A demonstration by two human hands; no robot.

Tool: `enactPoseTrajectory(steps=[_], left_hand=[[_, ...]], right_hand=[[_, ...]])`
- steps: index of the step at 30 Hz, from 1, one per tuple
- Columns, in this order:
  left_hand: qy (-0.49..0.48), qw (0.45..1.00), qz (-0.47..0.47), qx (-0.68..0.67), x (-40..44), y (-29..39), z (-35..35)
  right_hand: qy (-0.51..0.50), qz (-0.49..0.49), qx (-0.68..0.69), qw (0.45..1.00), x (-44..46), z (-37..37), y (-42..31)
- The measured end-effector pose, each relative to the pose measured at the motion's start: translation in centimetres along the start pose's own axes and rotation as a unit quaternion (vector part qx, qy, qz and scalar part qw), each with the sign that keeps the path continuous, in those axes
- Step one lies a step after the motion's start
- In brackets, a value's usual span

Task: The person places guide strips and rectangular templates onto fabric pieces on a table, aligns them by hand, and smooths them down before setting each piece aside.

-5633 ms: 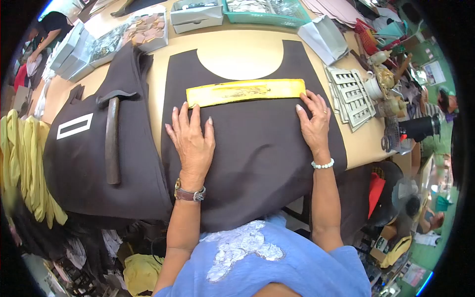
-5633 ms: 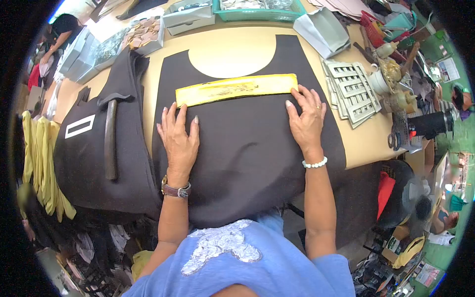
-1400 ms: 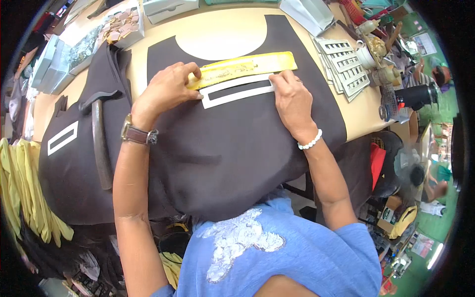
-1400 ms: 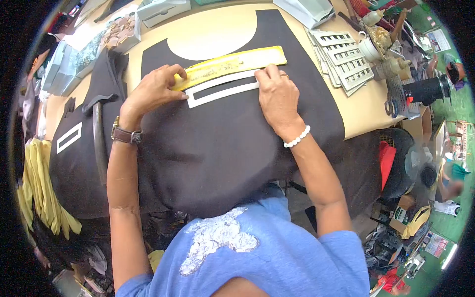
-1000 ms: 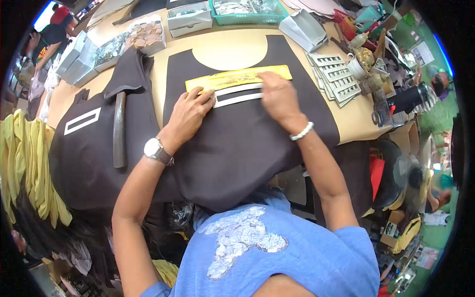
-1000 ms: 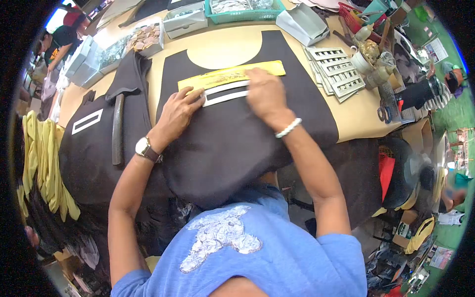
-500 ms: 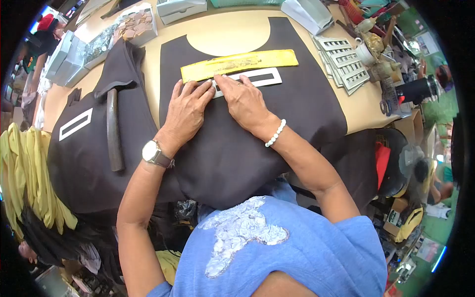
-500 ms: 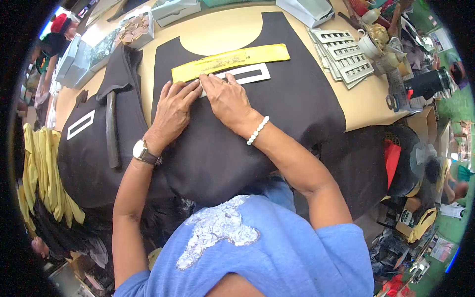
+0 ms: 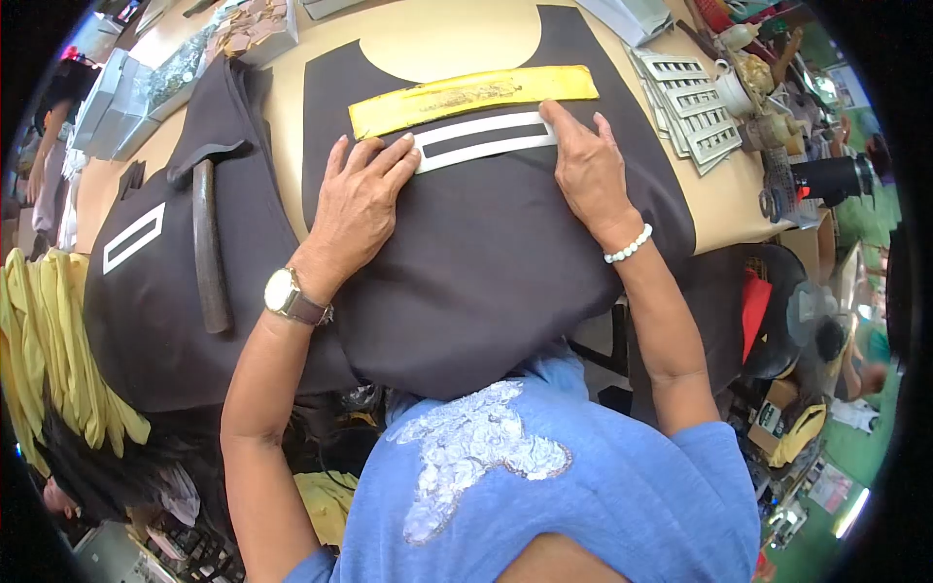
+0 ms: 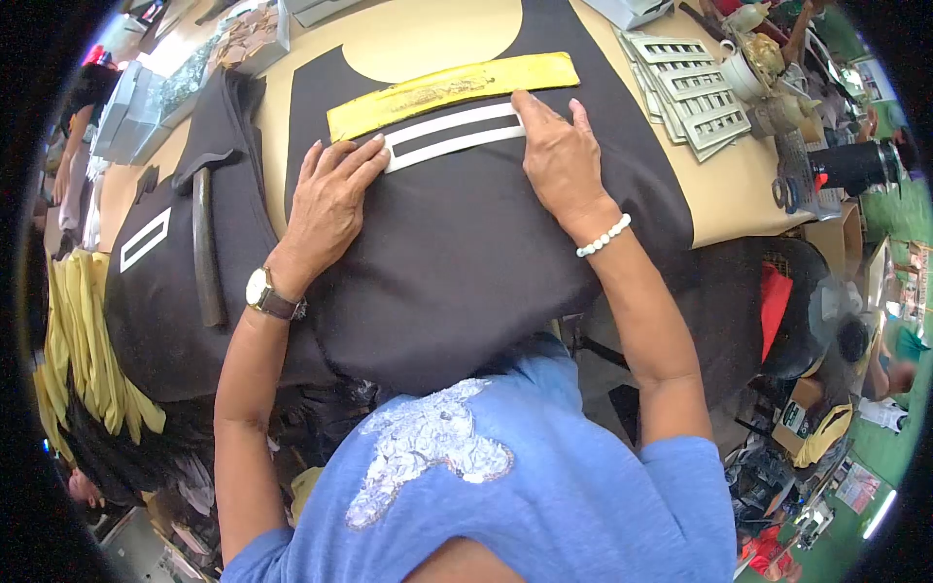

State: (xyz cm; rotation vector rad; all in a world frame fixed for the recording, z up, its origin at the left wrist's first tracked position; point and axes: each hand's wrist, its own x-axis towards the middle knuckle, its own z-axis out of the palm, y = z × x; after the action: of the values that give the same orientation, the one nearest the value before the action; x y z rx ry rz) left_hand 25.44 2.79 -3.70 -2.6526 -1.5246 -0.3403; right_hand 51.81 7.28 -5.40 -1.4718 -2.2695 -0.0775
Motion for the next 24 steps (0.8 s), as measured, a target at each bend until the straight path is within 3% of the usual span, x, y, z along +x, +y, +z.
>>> enactPoseTrajectory(steps=[3,6,8,10,13,15,16,17,18,20,24], left_hand=[[0.001,1.000,0.007,-0.006,-0.2,-0.2,0.0],[0.001,1.000,0.012,-0.019,-0.3,-0.7,0.1],[-0.004,0.999,0.018,-0.041,-0.3,-0.7,0.0],[-0.009,0.998,0.027,-0.060,-0.2,-0.6,-0.3],[-0.026,0.998,0.037,-0.042,-0.3,-0.6,-0.5],[-0.031,0.998,0.033,-0.035,-0.5,-0.5,-0.6],[-0.036,0.998,0.035,-0.031,-0.4,-0.5,-0.6],[-0.029,0.999,0.030,-0.015,-0.4,-0.6,-0.3],[-0.031,0.999,0.028,-0.016,-0.3,-0.5,-0.5],[-0.040,0.999,0.021,-0.022,-0.1,-0.2,-0.9],[-0.038,0.999,0.014,-0.006,-0.2,0.1,-0.7]], right_hand=[[0.009,0.009,-0.017,1.000,0.0,0.0,0.2],[0.007,0.032,-0.140,0.990,-0.6,-0.7,1.7],[-0.039,0.056,-0.166,0.984,-0.7,-1.9,2.9],[-0.084,0.058,-0.144,0.984,0.7,-3.1,3.2],[0.024,-0.057,-0.178,0.982,2.2,-2.4,-0.4],[0.029,-0.110,-0.059,0.992,1.6,-0.5,-6.2],[-0.002,-0.126,-0.096,0.987,0.9,-0.1,-9.5],[0.040,-0.141,-0.082,0.986,0.0,2.6,-10.8],[0.001,-0.109,-0.109,0.988,-0.4,1.9,-11.6],[0.037,-0.102,-0.055,0.993,-1.2,1.9,-10.1],[0.025,-0.093,-0.081,0.992,-2.1,0.6,-7.6]])
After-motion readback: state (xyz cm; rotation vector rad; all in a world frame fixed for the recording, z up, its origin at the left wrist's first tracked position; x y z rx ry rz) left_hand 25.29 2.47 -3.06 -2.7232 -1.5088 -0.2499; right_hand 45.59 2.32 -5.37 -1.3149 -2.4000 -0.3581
